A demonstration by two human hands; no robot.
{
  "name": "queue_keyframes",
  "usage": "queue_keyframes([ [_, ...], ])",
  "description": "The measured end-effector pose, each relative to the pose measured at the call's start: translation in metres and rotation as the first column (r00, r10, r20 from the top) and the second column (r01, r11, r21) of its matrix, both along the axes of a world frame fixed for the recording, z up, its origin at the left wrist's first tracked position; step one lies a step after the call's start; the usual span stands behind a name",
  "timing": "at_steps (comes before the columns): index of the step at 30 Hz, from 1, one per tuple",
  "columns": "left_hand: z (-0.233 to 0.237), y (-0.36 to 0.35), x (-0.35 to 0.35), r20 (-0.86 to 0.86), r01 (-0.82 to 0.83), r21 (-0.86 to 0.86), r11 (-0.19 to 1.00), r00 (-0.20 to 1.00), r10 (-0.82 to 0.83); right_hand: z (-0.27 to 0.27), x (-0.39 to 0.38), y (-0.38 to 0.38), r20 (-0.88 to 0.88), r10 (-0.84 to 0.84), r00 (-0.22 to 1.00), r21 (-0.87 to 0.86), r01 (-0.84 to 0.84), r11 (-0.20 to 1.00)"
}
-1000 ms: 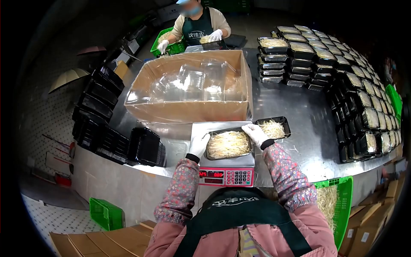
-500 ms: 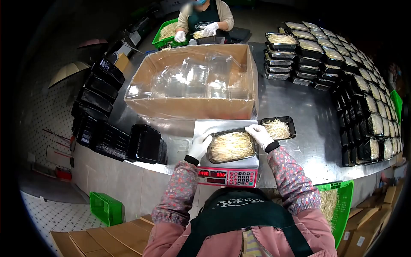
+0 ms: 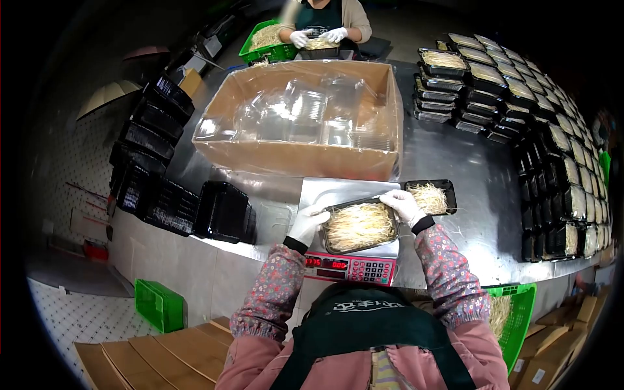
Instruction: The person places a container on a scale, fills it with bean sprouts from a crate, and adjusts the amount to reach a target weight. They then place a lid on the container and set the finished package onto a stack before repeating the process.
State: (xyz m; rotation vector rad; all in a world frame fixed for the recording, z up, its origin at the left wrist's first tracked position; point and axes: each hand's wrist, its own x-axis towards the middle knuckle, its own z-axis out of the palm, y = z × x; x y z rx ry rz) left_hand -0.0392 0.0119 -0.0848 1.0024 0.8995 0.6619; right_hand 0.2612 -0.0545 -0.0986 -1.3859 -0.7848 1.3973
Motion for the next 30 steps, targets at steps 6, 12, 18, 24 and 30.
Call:
queue_keyframes([
  [6,0.008,0.002,-0.007,-0.104,0.076,0.020,0.997,0.992,-0.073,0.010,-0.004,0.000,0.079,0.001,0.997,0.037,-0.004,0.999],
  [12,-0.010,0.000,-0.001,0.026,-0.021,-0.016,1.000,0.999,0.022,-0.004,-0.004,0.000,0.003,-0.010,1.000,0.159,0.010,0.987],
  [18,-0.016,-0.002,0.001,0.144,-0.054,-0.107,0.993,0.987,0.069,-0.007,-0.014,-0.003,-0.160,-0.075,0.984,0.195,0.106,0.975],
  [24,-0.027,-0.004,0.002,0.226,-0.085,-0.069,0.994,0.969,0.098,-0.008,-0.008,0.000,-0.149,-0.070,0.986,0.113,0.087,0.990],
  [30,-0.031,-0.003,0.001,0.095,-0.085,-0.009,0.996,0.992,0.086,0.076,-0.002,0.030,0.819,0.207,0.536,-0.132,-0.174,0.976],
])
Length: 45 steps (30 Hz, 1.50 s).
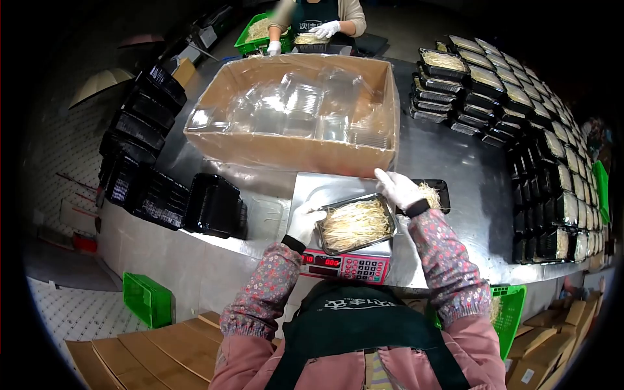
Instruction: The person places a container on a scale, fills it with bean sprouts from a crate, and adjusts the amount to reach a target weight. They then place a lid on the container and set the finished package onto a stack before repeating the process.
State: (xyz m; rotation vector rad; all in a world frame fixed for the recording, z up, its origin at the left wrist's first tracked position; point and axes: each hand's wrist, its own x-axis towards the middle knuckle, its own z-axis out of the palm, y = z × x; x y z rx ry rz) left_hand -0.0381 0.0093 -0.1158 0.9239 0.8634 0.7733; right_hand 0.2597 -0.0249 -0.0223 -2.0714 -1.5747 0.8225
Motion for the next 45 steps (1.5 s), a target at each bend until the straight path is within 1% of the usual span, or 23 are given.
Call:
queue_keyframes([
  [2,0.003,-0.002,0.003,-0.008,-0.029,0.036,0.999,1.000,0.029,-0.005,-0.018,0.011,0.239,0.072,0.968,-0.010,-0.072,0.997],
  [3,0.005,-0.003,0.004,-0.012,-0.046,0.053,0.998,0.999,0.047,-0.012,-0.023,0.017,0.306,0.148,0.941,-0.117,-0.117,0.986],
  [4,0.006,-0.002,0.004,-0.024,-0.028,0.070,0.997,0.999,0.030,-0.023,-0.027,0.017,0.318,0.132,0.939,-0.096,-0.107,0.990],
  [6,0.009,-0.003,0.001,-0.049,0.000,0.099,0.995,0.999,0.005,-0.037,-0.020,0.017,0.256,0.122,0.959,0.061,-0.142,0.988],
  [9,0.012,0.000,-0.001,-0.013,0.075,0.035,0.997,0.997,-0.074,-0.060,-0.019,0.009,-0.118,-0.003,0.993,0.140,0.020,0.990],
  [12,0.007,0.001,0.000,0.002,0.098,0.044,0.994,0.995,-0.099,-0.078,-0.015,0.012,-0.142,-0.057,0.988,0.155,0.079,0.985],
  [13,0.008,0.002,-0.001,-0.014,0.116,0.055,0.992,0.993,-0.116,-0.082,-0.014,0.016,-0.074,-0.076,0.994,0.130,0.085,0.988],
  [16,0.011,0.001,0.000,-0.176,0.112,0.148,0.983,0.981,-0.086,-0.077,-0.016,0.016,-0.181,-0.151,0.972,0.034,0.160,0.987],
  [17,0.011,0.006,-0.004,-0.266,0.194,0.160,0.968,0.953,-0.147,-0.074,-0.016,0.015,-0.182,-0.157,0.971,0.019,0.163,0.986],
  [20,0.036,0.014,-0.011,-0.314,0.359,0.139,0.923,0.900,-0.303,-0.035,-0.025,0.003,-0.009,-0.110,0.994,0.017,0.110,0.994],
  [24,0.089,0.025,0.005,-0.440,0.388,0.161,0.908,0.851,-0.285,-0.038,-0.026,0.000,0.083,-0.078,0.993,0.119,0.068,0.991],
  [25,0.085,0.039,0.018,-0.622,0.375,-0.029,0.926,0.719,-0.310,-0.035,-0.027,0.000,0.099,-0.075,0.992,0.119,0.063,0.991],
  [27,0.048,0.055,0.037,-0.881,0.542,0.214,0.812,0.466,-0.079,-0.035,-0.028,-0.002,0.108,-0.085,0.991,0.168,0.066,0.984],
  [28,0.048,0.053,0.047,-0.939,0.642,0.290,0.710,0.334,0.081,-0.034,-0.029,-0.003,0.101,-0.083,0.991,0.170,0.065,0.983],
  [29,0.044,0.041,0.052,-0.904,0.573,0.383,0.725,0.394,0.166,-0.033,-0.029,-0.004,0.095,-0.084,0.992,0.171,0.067,0.983],
  [32,0.007,0.047,0.048,-0.774,0.432,0.462,0.774,0.623,0.114,-0.032,-0.028,-0.005,0.112,-0.091,0.990,0.174,0.070,0.982],
  [33,0.030,0.036,0.051,-0.775,0.447,0.465,0.764,0.623,0.107,-0.031,-0.028,-0.005,0.119,-0.079,0.990,0.160,0.060,0.985],
  [36,0.017,0.040,0.047,-0.771,0.477,0.484,0.734,0.629,0.100,-0.027,-0.028,-0.005,0.138,-0.067,0.988,0.109,0.052,0.993],
  [38,0.007,0.037,0.046,-0.692,0.386,0.549,0.742,0.708,0.143,-0.031,-0.030,-0.006,0.093,-0.099,0.991,0.136,0.085,0.987],
  [40,0.022,0.024,0.053,-0.518,0.165,0.562,0.811,0.834,0.190,-0.024,-0.031,-0.006,0.062,-0.118,0.991,0.131,0.109,0.985],
  [42,0.011,0.032,0.046,-0.555,0.131,0.530,0.838,0.801,0.226,-0.016,-0.031,-0.007,0.043,-0.128,0.991,0.086,0.124,0.989],
  [44,0.000,0.034,0.039,-0.564,0.064,0.493,0.868,0.783,0.263,-0.038,-0.025,0.000,-0.153,-0.253,0.955,0.211,0.282,0.936],
  [45,0.009,0.030,0.039,-0.555,0.016,0.471,0.882,0.783,0.282,-0.039,-0.016,0.007,-0.504,-0.333,0.797,0.027,0.401,0.916],
])
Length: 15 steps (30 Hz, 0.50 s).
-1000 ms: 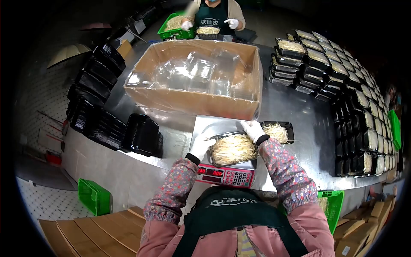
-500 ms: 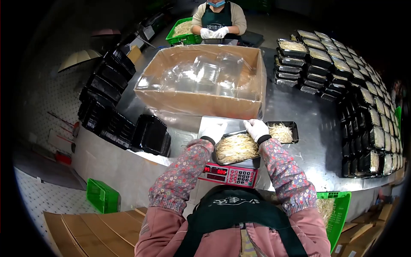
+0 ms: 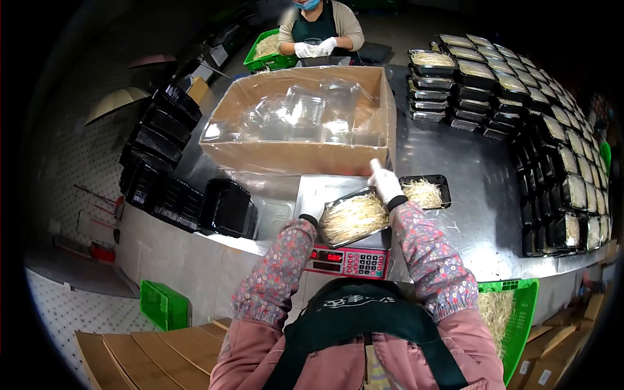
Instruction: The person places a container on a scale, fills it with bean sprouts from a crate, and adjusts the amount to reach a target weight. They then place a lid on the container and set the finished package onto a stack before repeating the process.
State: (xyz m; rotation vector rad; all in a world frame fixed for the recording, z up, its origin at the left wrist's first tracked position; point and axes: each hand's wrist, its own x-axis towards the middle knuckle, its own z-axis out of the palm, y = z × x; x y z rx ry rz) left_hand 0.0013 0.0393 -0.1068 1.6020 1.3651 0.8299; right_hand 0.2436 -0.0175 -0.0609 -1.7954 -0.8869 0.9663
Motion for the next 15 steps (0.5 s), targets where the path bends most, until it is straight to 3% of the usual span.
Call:
queue_keyframes([
  [1,0.004,-0.002,-0.002,0.021,-0.046,-0.027,0.999,0.999,0.046,0.004,0.010,0.008,-0.396,-0.077,0.915,-0.059,0.058,0.997],
  [2,-0.022,0.006,-0.010,0.095,-0.082,-0.019,0.996,0.992,0.084,0.005,0.021,0.006,-0.455,-0.059,0.889,0.066,0.100,0.993],
  [3,-0.019,0.002,-0.017,0.153,-0.102,-0.110,0.989,0.981,0.118,0.010,0.031,0.001,-0.512,-0.036,0.858,0.184,0.150,0.971],
  [5,0.010,-0.010,-0.028,0.262,-0.115,-0.286,0.951,0.946,0.193,0.033,0.041,-0.017,-0.330,-0.082,0.940,0.279,0.180,0.943],
  [6,0.038,-0.022,-0.041,0.156,-0.033,-0.483,0.875,0.980,0.122,0.032,0.050,-0.028,-0.287,-0.018,0.958,0.287,0.103,0.952],
  [8,0.049,-0.036,-0.053,0.333,0.085,-0.573,0.815,0.933,0.137,0.034,0.053,-0.057,-0.296,0.112,0.949,0.199,-0.053,0.979],
  [11,0.059,-0.059,-0.061,0.440,0.181,-0.593,0.785,0.889,0.128,0.040,0.018,-0.101,-0.373,0.249,0.894,-0.131,-0.316,0.940],
  [13,0.064,-0.066,-0.060,0.462,0.255,-0.564,0.785,0.886,0.044,0.035,-0.012,-0.114,-0.483,0.355,0.801,-0.202,-0.496,0.845],
  [15,0.057,-0.064,-0.058,0.514,0.273,-0.551,0.789,0.855,0.063,0.024,-0.044,-0.123,-0.497,0.348,0.795,-0.146,-0.472,0.869],
])
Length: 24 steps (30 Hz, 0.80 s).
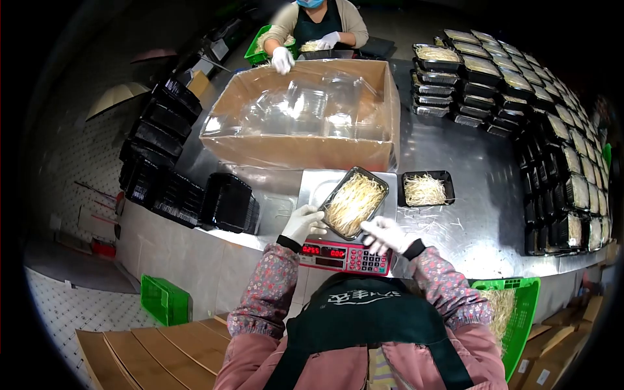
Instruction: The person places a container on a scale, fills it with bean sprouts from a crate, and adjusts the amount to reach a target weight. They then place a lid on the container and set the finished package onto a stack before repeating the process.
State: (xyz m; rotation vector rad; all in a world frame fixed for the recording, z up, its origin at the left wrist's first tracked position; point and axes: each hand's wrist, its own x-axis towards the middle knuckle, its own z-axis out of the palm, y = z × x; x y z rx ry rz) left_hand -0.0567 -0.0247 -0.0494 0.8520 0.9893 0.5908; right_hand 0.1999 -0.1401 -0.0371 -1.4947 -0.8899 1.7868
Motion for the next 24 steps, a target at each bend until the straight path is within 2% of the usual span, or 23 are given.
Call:
queue_keyframes([
  [2,-0.018,0.002,0.001,0.071,-0.032,0.030,0.999,0.997,0.030,-0.026,-0.013,0.008,-0.003,-0.074,0.997,0.064,0.074,0.995],
  [4,-0.026,-0.004,0.003,0.144,-0.075,0.003,0.997,0.987,0.074,-0.035,-0.007,0.015,-0.141,-0.123,0.982,0.103,0.138,0.985],
  [6,-0.029,-0.012,0.007,0.184,-0.142,-0.017,0.990,0.973,0.142,-0.038,0.000,0.022,-0.151,-0.145,0.978,0.111,0.162,0.980],
  [9,-0.020,-0.041,0.027,0.192,-0.281,-0.047,0.959,0.939,0.284,-0.032,0.017,0.037,-0.078,-0.134,0.988,0.168,0.146,0.975],
  [13,0.000,-0.073,0.045,0.281,-0.153,-0.159,0.975,0.940,0.193,-0.022,0.039,0.058,0.062,-0.130,0.990,0.220,0.114,0.969],
  [17,-0.028,-0.071,0.048,0.319,-0.193,-0.142,0.971,0.920,0.229,-0.021,0.048,0.070,0.070,-0.057,0.996,0.190,0.043,0.981],
  [22,-0.030,-0.066,0.053,0.320,-0.208,-0.161,0.965,0.914,0.250,-0.028,0.043,0.070,0.034,-0.162,0.986,0.258,0.148,0.955],
  [24,-0.020,-0.076,0.063,0.229,-0.241,-0.120,0.963,0.937,0.263,-0.030,0.040,0.069,0.055,-0.230,0.972,0.299,0.204,0.932],
])
